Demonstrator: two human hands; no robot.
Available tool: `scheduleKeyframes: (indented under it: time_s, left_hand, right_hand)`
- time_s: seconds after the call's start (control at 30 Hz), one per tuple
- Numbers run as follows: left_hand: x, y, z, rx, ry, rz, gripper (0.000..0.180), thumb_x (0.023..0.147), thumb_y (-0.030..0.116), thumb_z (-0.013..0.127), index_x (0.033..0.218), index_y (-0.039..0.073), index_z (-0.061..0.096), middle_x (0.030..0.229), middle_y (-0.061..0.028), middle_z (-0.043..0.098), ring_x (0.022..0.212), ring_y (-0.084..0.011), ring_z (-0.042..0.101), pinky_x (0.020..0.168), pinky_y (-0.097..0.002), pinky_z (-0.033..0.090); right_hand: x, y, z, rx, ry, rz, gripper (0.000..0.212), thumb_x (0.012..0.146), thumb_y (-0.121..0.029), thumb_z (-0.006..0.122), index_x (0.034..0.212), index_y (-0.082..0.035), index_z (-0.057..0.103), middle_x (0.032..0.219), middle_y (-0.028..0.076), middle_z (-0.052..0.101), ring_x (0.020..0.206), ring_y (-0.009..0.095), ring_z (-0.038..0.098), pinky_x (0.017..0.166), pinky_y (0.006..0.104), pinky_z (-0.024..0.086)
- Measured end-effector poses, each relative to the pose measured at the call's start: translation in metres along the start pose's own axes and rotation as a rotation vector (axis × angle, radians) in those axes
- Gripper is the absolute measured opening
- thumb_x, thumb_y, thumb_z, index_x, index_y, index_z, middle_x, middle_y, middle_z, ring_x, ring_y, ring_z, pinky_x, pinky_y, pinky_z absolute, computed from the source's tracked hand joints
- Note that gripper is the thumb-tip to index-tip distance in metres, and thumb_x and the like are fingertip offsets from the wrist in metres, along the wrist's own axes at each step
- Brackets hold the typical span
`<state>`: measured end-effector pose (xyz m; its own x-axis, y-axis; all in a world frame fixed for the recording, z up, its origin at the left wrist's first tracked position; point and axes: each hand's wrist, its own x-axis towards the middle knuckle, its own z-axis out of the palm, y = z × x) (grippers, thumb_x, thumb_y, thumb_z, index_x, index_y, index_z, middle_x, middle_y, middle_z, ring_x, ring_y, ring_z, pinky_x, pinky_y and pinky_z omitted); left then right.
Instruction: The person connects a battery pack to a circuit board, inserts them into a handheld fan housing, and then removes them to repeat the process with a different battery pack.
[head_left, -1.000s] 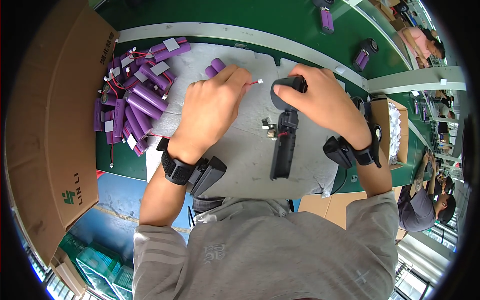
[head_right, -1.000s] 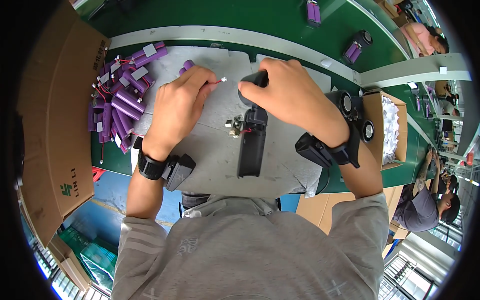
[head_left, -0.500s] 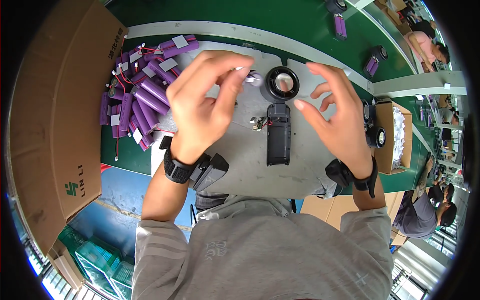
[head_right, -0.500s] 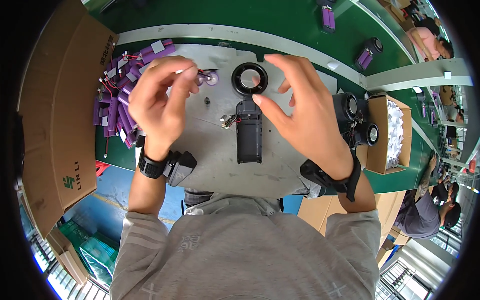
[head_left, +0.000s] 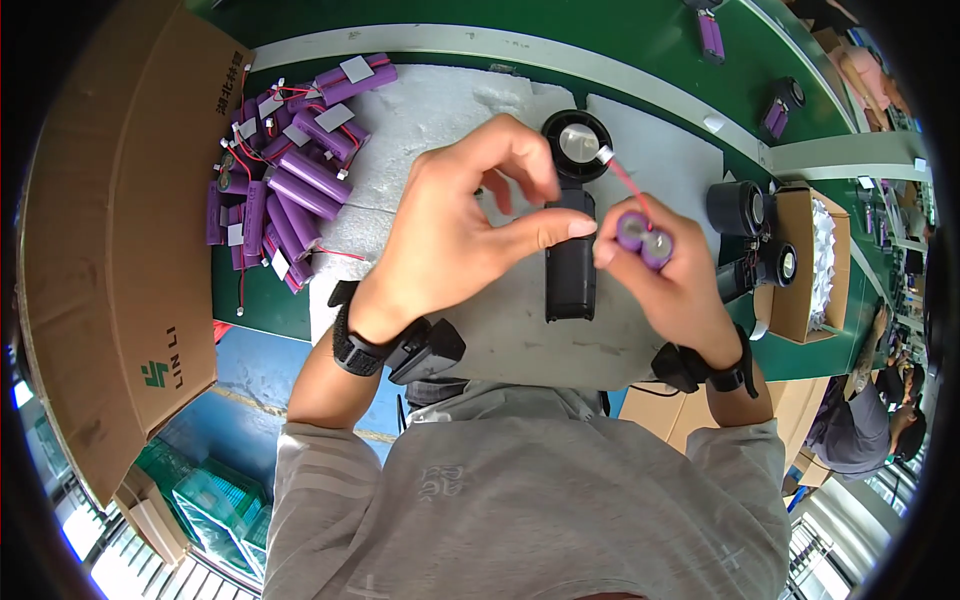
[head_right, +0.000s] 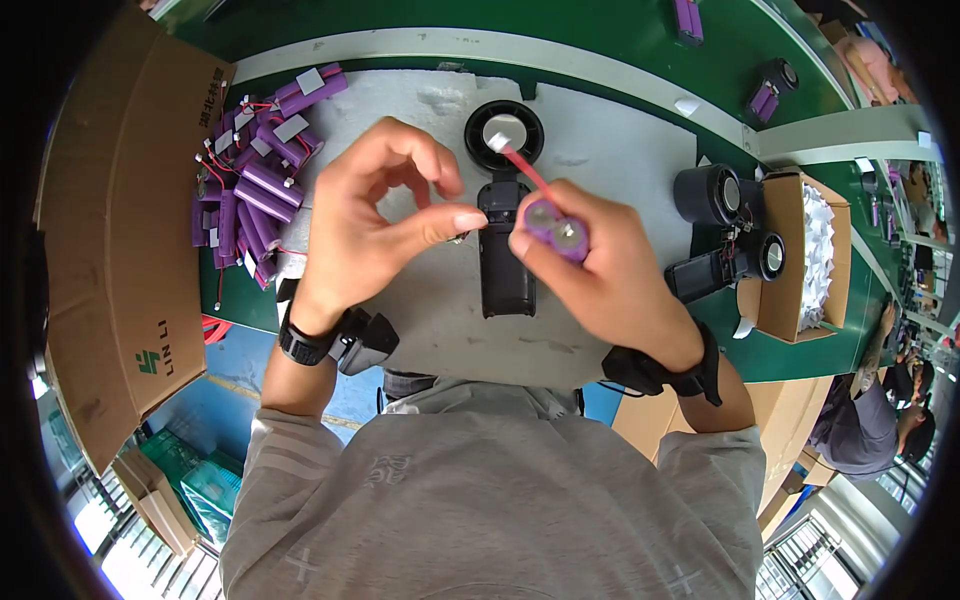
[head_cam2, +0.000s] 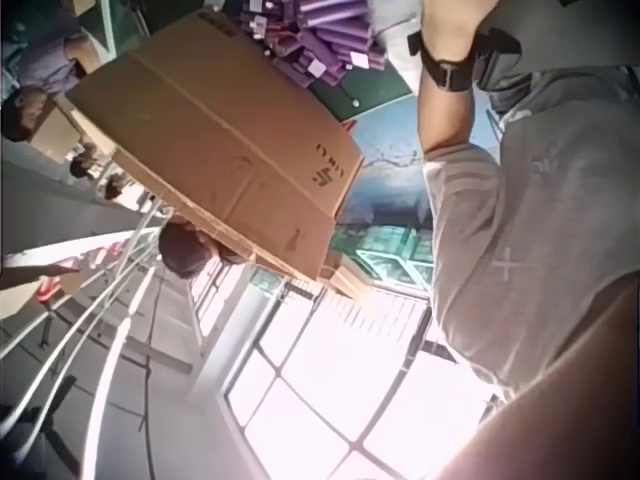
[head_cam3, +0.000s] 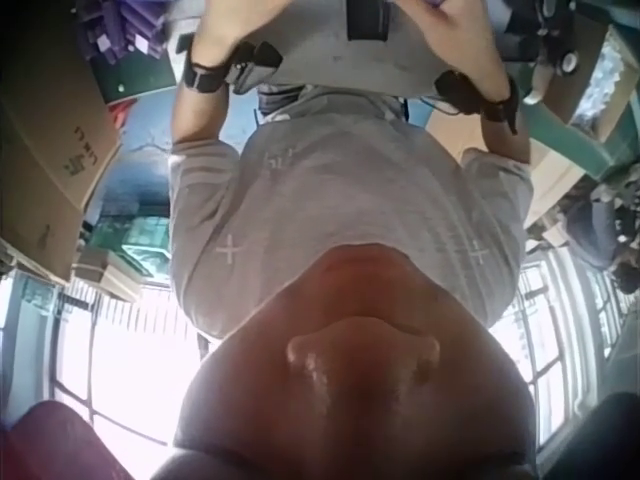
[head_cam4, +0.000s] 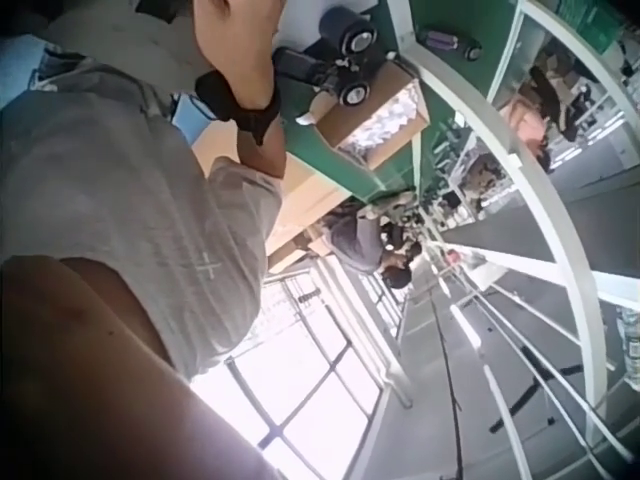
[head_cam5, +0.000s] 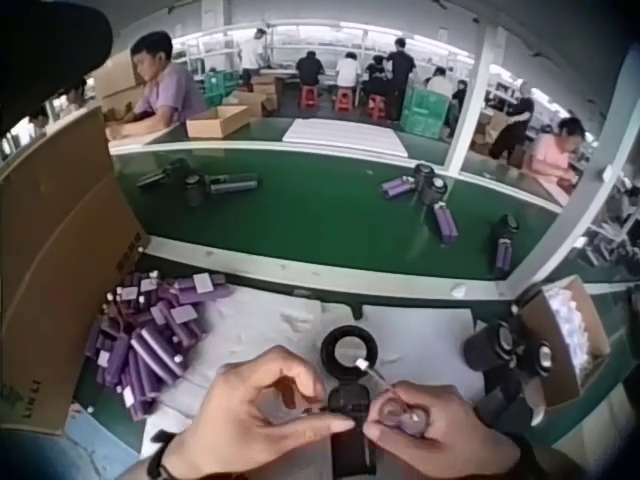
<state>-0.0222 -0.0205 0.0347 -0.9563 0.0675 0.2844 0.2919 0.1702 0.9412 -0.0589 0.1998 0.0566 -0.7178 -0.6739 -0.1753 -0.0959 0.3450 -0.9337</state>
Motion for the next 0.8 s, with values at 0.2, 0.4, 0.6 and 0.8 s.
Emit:
scheduleKeyframes:
  time_s: [0.2,0.4,0.6,0.8]
  left_hand:
    - [-0.002,-0.017,-0.003,0.395,-0.344,0.086,0.032,0.067,-0.003,0.079,0.091,0.003,0.059,0.092,-0.0094,0.064,0.08,-0.0289,0.065,0.069,-0.0364,0.052]
    - [0.0,-0.017,-0.003,0.293,-0.37,0.038,0.029,0.069,-0.005,0.074,0.095,0.004,0.065,0.09,-0.0098,0.067,0.081,-0.03,0.065,0.071,-0.0366,0.052]
    - [0.002,-0.016,0.0,0.253,-0.399,0.033,0.028,0.073,-0.006,0.071,0.098,0.005,0.066,0.09,-0.01,0.068,0.083,-0.0297,0.066,0.072,-0.0366,0.053]
    - [0.002,-0.018,0.0,0.242,-0.417,0.047,0.025,0.076,-0.006,0.069,0.098,0.004,0.065,0.09,-0.0096,0.068,0.082,-0.0287,0.066,0.071,-0.0364,0.052]
  right_hand:
    - [0.009,0.026,0.006,-0.21,0.2,-0.199,0.016,0.078,0.004,0.071,0.087,-0.001,0.059,0.085,0.007,0.063,0.074,0.017,0.059,0.068,0.0274,0.047]
    - [0.013,0.044,0.021,-0.305,0.323,-0.404,0.021,0.07,0.007,0.075,0.082,-0.002,0.06,0.083,0.009,0.063,0.075,0.023,0.059,0.066,0.0314,0.049]
    - [0.017,0.046,0.023,-0.48,0.346,-0.577,0.028,0.066,0.007,0.079,0.085,-0.004,0.062,0.084,0.008,0.065,0.076,0.025,0.06,0.064,0.0347,0.05]
    - [0.015,0.047,0.029,-0.431,0.356,-0.518,0.029,0.065,0.007,0.08,0.087,-0.005,0.063,0.083,0.007,0.065,0.075,0.025,0.059,0.064,0.0347,0.049]
